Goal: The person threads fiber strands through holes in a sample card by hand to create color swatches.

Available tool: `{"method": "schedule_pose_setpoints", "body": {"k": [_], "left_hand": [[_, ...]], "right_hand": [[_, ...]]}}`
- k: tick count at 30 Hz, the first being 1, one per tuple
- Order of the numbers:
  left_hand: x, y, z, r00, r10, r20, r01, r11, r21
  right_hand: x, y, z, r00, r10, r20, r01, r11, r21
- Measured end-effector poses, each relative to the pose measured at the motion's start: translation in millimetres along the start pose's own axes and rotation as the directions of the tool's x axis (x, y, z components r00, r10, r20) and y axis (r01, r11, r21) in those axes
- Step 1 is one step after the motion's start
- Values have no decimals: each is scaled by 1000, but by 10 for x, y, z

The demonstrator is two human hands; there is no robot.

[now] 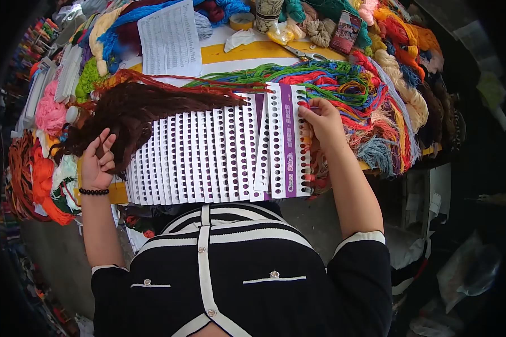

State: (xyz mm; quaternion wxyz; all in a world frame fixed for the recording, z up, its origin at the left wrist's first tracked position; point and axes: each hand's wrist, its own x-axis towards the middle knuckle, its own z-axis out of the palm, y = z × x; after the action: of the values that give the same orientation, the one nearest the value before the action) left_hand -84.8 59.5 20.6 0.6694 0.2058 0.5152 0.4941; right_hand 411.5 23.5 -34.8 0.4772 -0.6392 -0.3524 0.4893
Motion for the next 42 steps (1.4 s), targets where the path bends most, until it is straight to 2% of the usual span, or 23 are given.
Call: {"method": "schedule_pose_setpoints", "body": {"k": [3,5,6,8,9,10,12,17,19,20,21,22,23,24,26,27,28,30,32,36,38,40,42], "left_hand": [[-73,-39,103,998,26,53,-28,999,33],[-85,-62,136,995,48,83,-52,997,51],[-86,-73,141,994,47,101,-55,996,75],[-85,-98,144,992,47,117,-58,994,97],[-84,-114,142,992,43,120,-55,994,96],[-85,-129,132,992,39,123,-51,994,96],[-68,-146,89,993,46,111,-58,992,108],[-108,-135,113,990,92,104,-103,989,104],[-167,-142,287,991,115,-64,-112,992,58],[-156,-162,268,991,116,-62,-112,992,57],[-142,-201,226,991,133,-22,-129,982,137],[-133,-222,192,989,148,19,-148,965,217],[-136,-234,193,988,151,14,-151,964,218],[-158,-269,219,981,154,119,-185,928,323],[-247,-348,313,943,112,312,-268,813,517],[-333,-396,471,935,88,344,-249,853,458],[-425,-446,662,922,69,381,-230,890,395],[-539,-505,844,893,3,451,-159,938,309],[-613,-545,948,856,-9,517,-145,955,258],[-644,-702,982,843,54,536,-203,954,223],[-627,-746,938,835,51,548,-209,950,231],[-639,-779,947,821,76,565,-234,948,214],[-653,-799,953,839,97,535,-237,951,200]], "right_hand": [[-6,11,59,999,4,-39,1,992,126],[49,113,56,991,-120,-58,108,978,-178],[53,135,65,991,-121,-57,109,978,-179],[50,160,97,936,-335,-106,267,874,-405],[7,106,153,949,-284,-139,240,932,-272],[25,125,157,949,-284,-137,240,932,-273],[75,176,141,949,-288,-132,272,954,-125],[79,137,70,971,-201,-130,194,979,-66],[147,162,18,954,-216,-207,213,976,-34],[130,152,2,954,-217,-208,215,976,-35],[57,56,37,917,-324,-233,189,866,-463],[16,8,69,878,-431,-207,103,593,-798],[35,48,81,681,-726,-95,289,385,-876],[-8,-48,163,683,-725,-88,298,386,-873],[-242,-404,513,456,-880,131,576,179,-797],[-388,-501,709,575,-802,161,707,388,-592],[-534,-547,912,662,-714,229,741,578,-341],[-719,-538,1277,761,-504,409,593,796,-123],[-842,-534,1586,788,-380,485,423,906,22],[-889,-473,1814,748,-274,604,283,956,84],[-897,-480,1847,735,-49,677,-121,972,202],[-896,-479,1845,724,-33,689,-165,962,219],[-917,-480,1852,774,-45,631,-141,960,241]]}}
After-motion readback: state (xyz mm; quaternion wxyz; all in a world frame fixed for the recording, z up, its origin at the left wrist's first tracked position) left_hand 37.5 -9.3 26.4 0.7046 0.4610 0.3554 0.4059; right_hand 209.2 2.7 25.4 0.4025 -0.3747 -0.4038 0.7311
